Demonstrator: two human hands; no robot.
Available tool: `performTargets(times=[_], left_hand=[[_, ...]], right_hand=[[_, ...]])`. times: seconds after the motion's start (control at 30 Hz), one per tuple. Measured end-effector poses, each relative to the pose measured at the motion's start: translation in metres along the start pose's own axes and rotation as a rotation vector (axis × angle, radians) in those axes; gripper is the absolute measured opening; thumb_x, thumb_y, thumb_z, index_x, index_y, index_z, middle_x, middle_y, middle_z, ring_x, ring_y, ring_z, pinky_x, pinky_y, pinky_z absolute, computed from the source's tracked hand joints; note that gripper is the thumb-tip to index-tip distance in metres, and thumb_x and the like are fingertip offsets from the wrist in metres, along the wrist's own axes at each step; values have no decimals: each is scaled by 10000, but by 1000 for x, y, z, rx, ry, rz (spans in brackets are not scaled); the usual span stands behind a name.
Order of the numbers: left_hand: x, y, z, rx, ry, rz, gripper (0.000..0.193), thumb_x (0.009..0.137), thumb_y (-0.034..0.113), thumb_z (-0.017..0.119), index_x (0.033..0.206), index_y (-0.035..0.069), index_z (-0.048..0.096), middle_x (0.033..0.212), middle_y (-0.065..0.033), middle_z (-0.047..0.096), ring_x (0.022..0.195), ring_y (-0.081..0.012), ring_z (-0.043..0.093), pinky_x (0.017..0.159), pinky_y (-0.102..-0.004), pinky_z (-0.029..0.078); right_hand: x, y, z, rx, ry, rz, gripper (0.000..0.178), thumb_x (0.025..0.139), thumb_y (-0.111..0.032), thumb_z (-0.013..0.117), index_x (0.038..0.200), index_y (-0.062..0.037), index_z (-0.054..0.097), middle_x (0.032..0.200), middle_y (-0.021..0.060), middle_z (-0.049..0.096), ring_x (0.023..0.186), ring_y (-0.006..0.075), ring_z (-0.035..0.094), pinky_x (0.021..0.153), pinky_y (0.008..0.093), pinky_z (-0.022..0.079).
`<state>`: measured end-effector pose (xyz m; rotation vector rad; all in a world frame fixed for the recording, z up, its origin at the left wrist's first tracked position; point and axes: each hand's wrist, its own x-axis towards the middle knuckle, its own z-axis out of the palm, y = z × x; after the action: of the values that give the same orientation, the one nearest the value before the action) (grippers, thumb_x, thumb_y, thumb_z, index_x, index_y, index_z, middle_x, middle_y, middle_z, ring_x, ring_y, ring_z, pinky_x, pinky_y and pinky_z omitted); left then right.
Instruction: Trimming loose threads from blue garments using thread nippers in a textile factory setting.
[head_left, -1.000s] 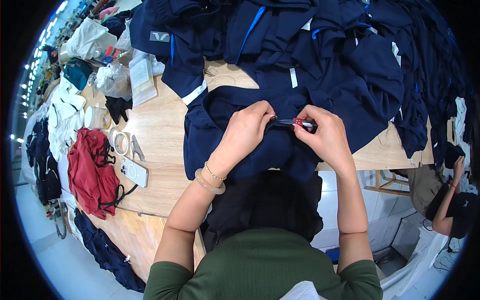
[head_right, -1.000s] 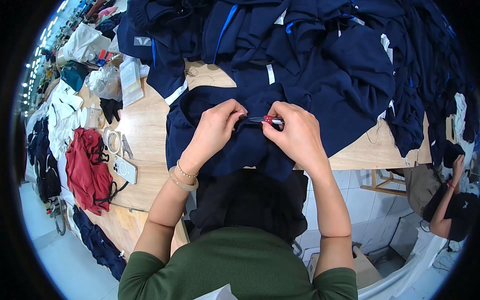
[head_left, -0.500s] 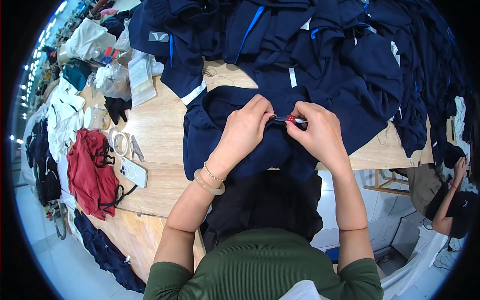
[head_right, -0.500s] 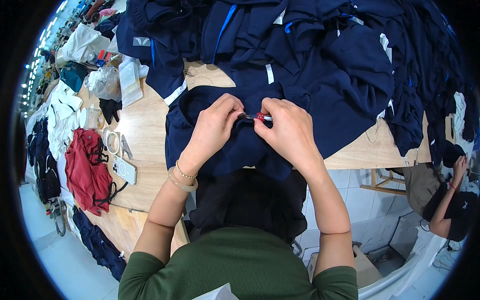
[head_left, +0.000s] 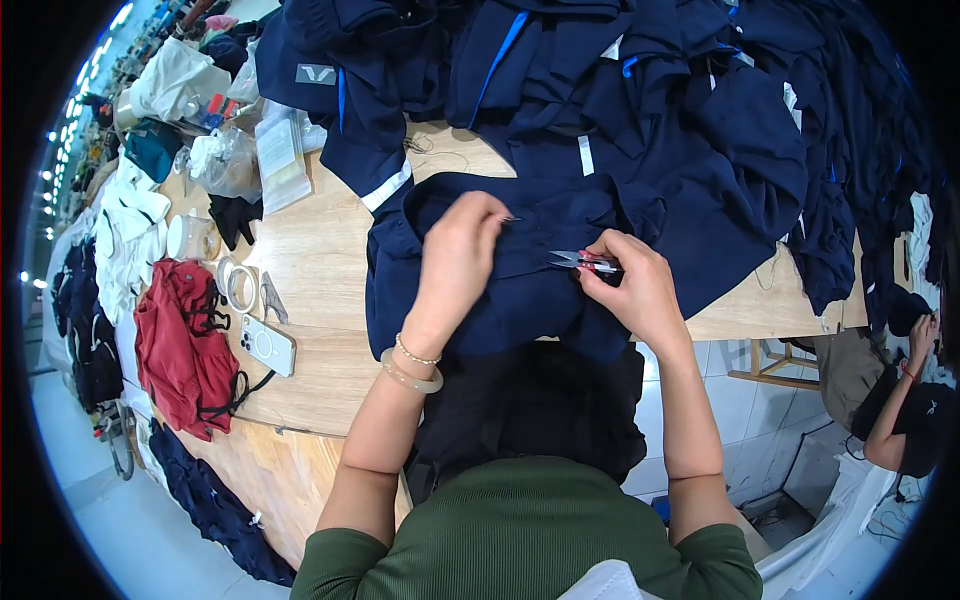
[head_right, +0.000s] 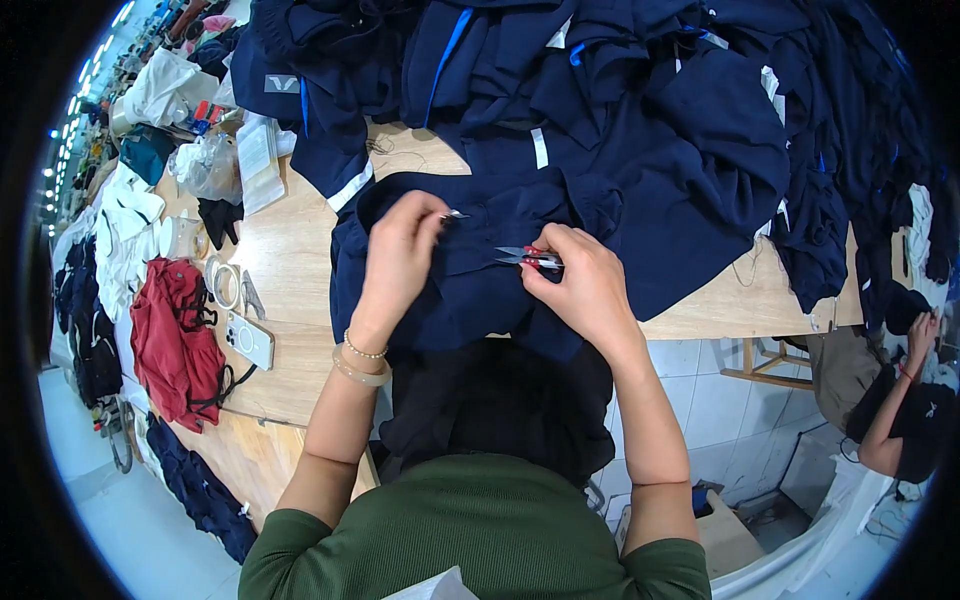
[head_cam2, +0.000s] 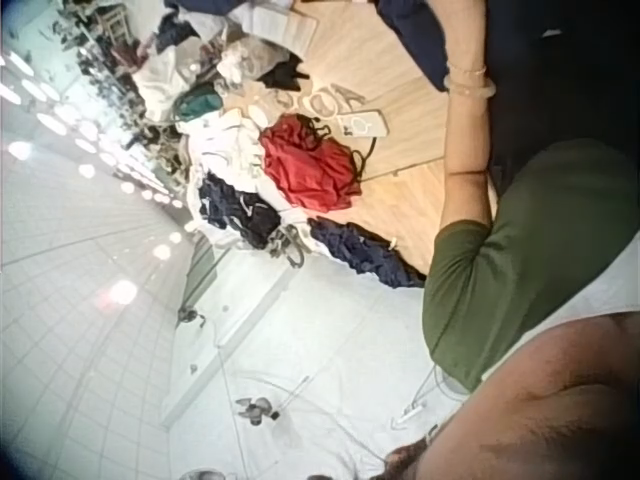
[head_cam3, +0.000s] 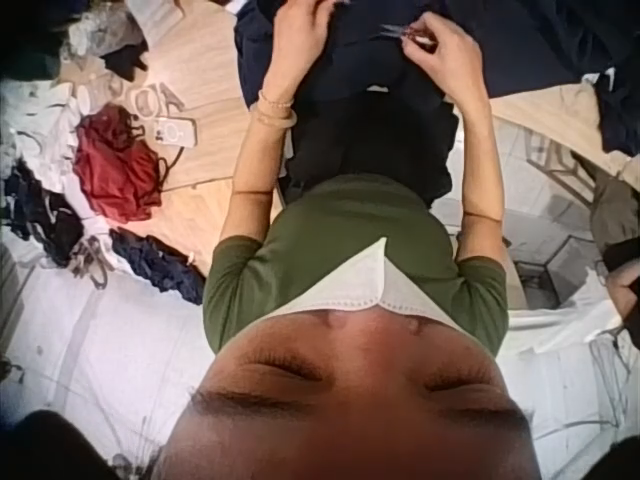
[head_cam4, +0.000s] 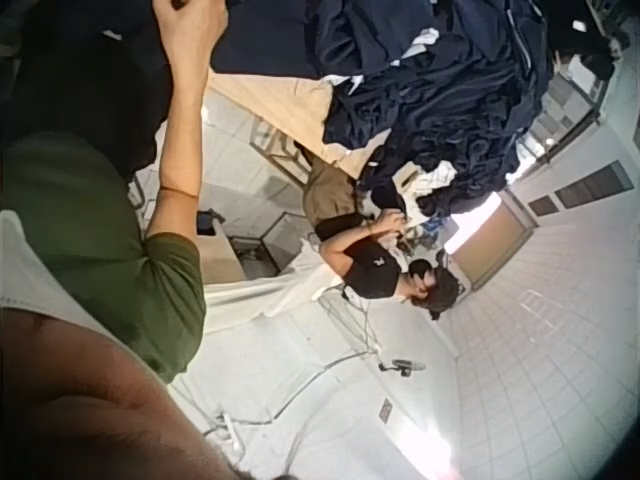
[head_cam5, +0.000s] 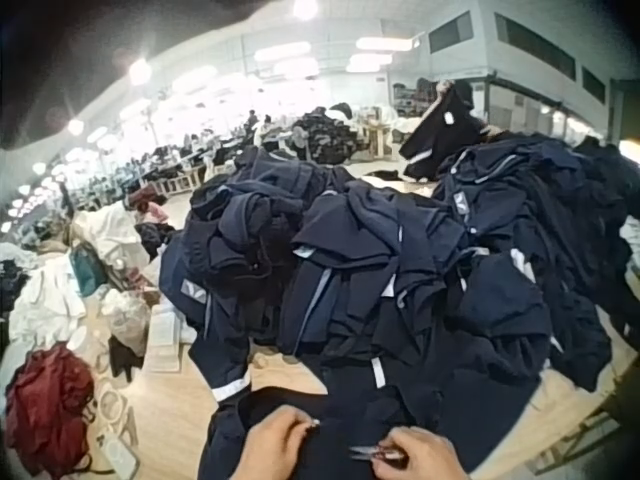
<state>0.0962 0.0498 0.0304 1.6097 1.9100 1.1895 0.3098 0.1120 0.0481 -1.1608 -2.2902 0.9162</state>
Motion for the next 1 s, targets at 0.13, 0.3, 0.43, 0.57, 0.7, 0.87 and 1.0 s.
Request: performTargets(times=[0.13,0.3,0.43,0.57,0.7,0.87,1.0], left_hand=[[-1,-14,-16,191,464,-26,177,877,-72,531,1013,-5,622,872,-120,601,760,-235,627,676,-331,500],[-13,15,-13,-90,-47,-58,161,825,-12,652,983,14,637,995,-63,588,851,-157,588,700,-266,476],[-20,16,28,-11,-154,64,143,784,5,706,908,10,636,873,-53,578,762,-129,555,646,-253,443],[-22,5,35,-344,-128,-270,76,803,-19,678,860,9,636,775,-71,626,673,-111,572,647,-250,459],[-26,-7,31,-610,-57,-363,34,873,2,645,865,-14,616,794,-17,650,718,-64,583,655,-195,458],[-32,-5,25,-840,36,-434,177,911,-1,602,1064,27,518,876,-37,665,782,-60,609,660,-178,438],[-33,-7,14,-871,247,-401,234,923,17,586,1136,25,488,924,-66,665,786,-72,586,687,-184,440]], right_hand=[[-10,12,5,233,40,55,156,759,-82,698,874,-19,614,817,83,650,760,184,644,704,280,490],[-14,23,6,637,111,149,136,836,-39,660,956,9,618,898,42,664,815,80,616,741,212,469],[-12,22,15,759,156,137,162,871,-43,647,1019,13,609,888,17,634,817,47,579,731,186,451],[-11,16,25,507,65,142,356,845,-82,695,1186,-54,595,832,43,611,743,82,557,703,221,457],[-11,12,18,325,-21,237,421,809,-138,749,1195,-66,599,918,81,678,825,147,652,768,256,493],[-12,14,23,421,34,210,416,807,-144,750,1190,-75,604,944,84,688,861,148,662,794,255,491],[-13,16,25,456,38,195,379,827,-126,724,1184,-81,606,933,79,683,855,138,655,782,254,487]])
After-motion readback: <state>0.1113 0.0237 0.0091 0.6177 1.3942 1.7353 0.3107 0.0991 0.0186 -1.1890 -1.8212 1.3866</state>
